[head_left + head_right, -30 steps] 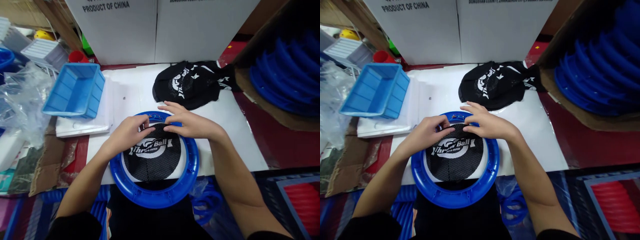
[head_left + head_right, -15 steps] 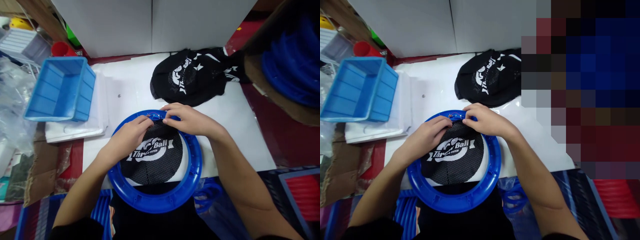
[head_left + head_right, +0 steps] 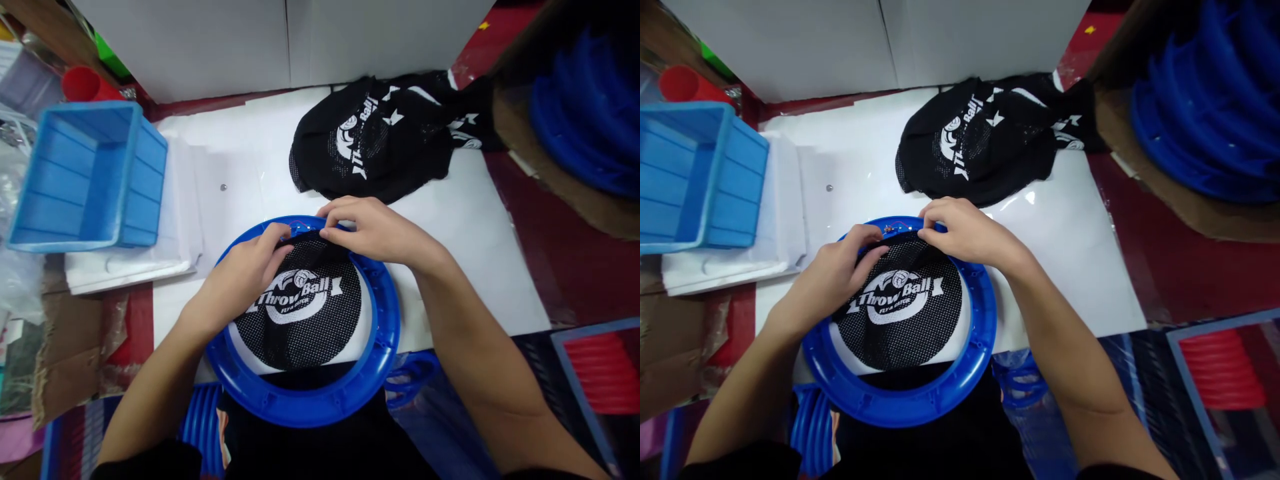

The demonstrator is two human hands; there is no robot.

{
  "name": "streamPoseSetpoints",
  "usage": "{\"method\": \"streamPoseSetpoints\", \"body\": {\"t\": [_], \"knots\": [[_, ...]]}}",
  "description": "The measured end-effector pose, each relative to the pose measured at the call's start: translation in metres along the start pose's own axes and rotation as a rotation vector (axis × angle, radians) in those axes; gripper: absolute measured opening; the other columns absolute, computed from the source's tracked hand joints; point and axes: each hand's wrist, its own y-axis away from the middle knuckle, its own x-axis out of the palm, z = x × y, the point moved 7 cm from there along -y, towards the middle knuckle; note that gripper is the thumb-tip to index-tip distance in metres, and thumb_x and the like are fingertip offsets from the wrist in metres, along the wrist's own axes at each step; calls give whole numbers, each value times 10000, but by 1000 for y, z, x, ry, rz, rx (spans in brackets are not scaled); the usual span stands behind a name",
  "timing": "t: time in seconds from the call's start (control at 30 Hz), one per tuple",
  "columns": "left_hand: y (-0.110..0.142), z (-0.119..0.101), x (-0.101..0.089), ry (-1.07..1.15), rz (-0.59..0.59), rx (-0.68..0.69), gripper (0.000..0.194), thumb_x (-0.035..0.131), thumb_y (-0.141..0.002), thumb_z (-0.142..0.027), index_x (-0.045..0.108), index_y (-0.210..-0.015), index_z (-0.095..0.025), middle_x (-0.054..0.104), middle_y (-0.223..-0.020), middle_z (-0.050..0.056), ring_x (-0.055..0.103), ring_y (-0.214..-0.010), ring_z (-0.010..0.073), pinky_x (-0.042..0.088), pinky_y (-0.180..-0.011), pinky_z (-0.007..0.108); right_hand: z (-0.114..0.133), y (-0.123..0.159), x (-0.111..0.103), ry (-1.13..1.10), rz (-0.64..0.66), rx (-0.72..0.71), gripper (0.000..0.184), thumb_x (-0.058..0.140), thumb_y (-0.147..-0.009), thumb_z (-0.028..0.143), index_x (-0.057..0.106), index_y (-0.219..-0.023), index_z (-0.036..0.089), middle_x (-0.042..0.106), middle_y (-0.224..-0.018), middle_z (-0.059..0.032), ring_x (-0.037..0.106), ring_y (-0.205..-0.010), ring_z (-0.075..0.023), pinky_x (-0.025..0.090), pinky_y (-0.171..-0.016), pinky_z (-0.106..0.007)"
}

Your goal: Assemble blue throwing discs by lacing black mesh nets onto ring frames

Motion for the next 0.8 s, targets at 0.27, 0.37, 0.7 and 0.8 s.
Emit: {"method": "streamPoseSetpoints", "body": {"t": [0.27, 0.37, 0.7, 0.8], "knots": [[5, 0, 11, -338, 123, 114, 553, 473, -994, -34, 574, -1474, -289, 706, -1288, 101, 732, -744, 197, 570, -645, 311, -3, -1, 2, 20, 23, -4, 191, 668, -918, 254, 719, -740, 208, 779, -1202, -68, 693, -1169, -271, 491, -1056, -430], [5, 1, 15, -390, 141, 124, 702, 473, -964, 10, 483, -1587, -313, 699, -1303, 111, 730, -741, 184, 578, -641, 299, -4, -2, 3, 37, 34, -3, 190, 665, -912, 254, 727, -737, 209, 772, -1217, -68, 687, -1171, -273, 488, -1064, -442], [2, -1, 23, -502, 166, 131, 698, 438, -1000, -24, 432, -1640, -303, 700, -1201, 128, 694, -651, 169, 560, -571, 294, -5, -2, 3, 59, 36, 7, 218, 615, -917, 241, 693, -717, 204, 765, -1238, -74, 678, -1173, -273, 481, -1056, -439], [1, -2, 24, -531, 172, 110, 668, 413, -1022, -52, 441, -1637, -311, 705, -1150, 132, 659, -590, 153, 520, -530, 281, -5, -2, 3, 51, 38, 3, 216, 612, -919, 256, 692, -724, 208, 763, -1237, -75, 672, -1180, -277, 478, -1056, -445]]}}
